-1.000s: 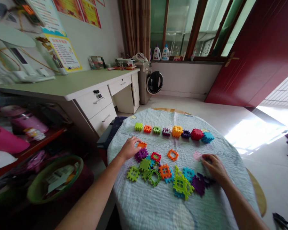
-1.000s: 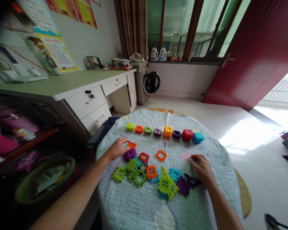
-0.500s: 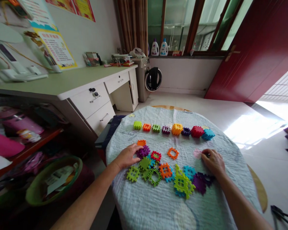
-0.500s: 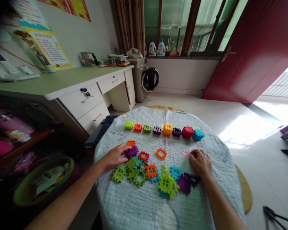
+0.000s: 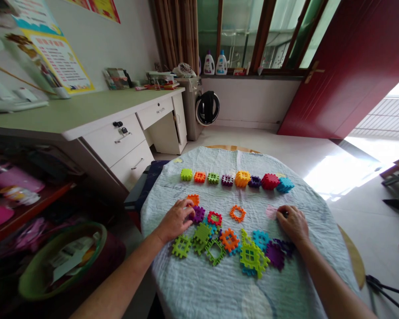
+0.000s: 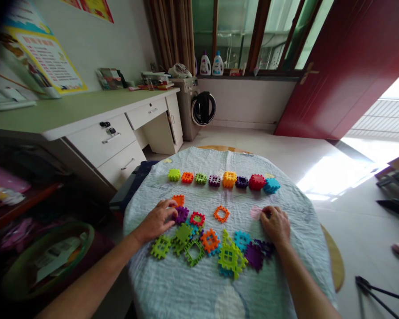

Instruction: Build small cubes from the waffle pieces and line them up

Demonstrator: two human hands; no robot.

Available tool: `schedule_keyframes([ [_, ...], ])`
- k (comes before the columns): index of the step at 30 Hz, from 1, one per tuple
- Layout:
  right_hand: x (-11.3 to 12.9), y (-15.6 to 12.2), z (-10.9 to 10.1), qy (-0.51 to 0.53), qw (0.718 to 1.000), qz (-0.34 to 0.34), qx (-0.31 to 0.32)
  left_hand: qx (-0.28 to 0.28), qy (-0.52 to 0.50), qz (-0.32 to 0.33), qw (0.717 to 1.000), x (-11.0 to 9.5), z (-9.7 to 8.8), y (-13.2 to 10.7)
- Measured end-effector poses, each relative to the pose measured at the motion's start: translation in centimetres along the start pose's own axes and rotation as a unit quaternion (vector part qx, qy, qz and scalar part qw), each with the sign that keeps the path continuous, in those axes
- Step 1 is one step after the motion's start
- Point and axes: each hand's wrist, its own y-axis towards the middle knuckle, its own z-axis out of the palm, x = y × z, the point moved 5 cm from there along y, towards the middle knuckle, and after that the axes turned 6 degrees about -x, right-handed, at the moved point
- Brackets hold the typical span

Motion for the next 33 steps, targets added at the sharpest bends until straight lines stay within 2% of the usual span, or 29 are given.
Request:
schedule_keyframes([
  [4, -0.2, 0.0, 0.2, 0.007, 1.0, -0.005, -0.011, 0.048, -0.001, 0.038, 0.998, -1.1, 0.0, 1.0],
  [8, -0.2, 0.1, 0.2, 0.012, 1.0, -0.008, -0.021, 0.085, 0.006, 0.027, 0.996, -1.4, -0.1, 1.8],
  [13, -0.2, 0.1, 0.2, 0.016, 1.0, -0.004, -0.021, 0.022, -0.018, 0.008, 1.0, -1.6, -0.7, 3.7],
  [15, -0.2, 0.1, 0.1, 0.019, 1.0, -0.002, -0.021, 0.0, -0.029, -0.005, 1.0, -1.8, 0.0, 4.9],
  [20, -0.1, 0.1, -0.1, 0.025, 0.999, 0.003, -0.023, -0.005, -0.012, -0.003, 1.0, -2.2, 2.4, 6.7],
  [23, 0.1, 0.0, -0.2, 0.026, 0.999, 0.004, -0.021, 0.007, -0.001, -0.002, 1.0, -1.8, 1.8, 6.0],
  [29, 0.3, 0.0, -0.4, 0.024, 0.999, 0.005, -0.021, 0.145, 0.024, 0.047, 0.988, -1.1, -0.5, 2.5],
  [33, 0.3, 0.0, -0.4, 0.019, 1.0, 0.004, -0.022, 0.151, 0.06, 0.051, 0.985, -1.2, 0.0, 1.6],
])
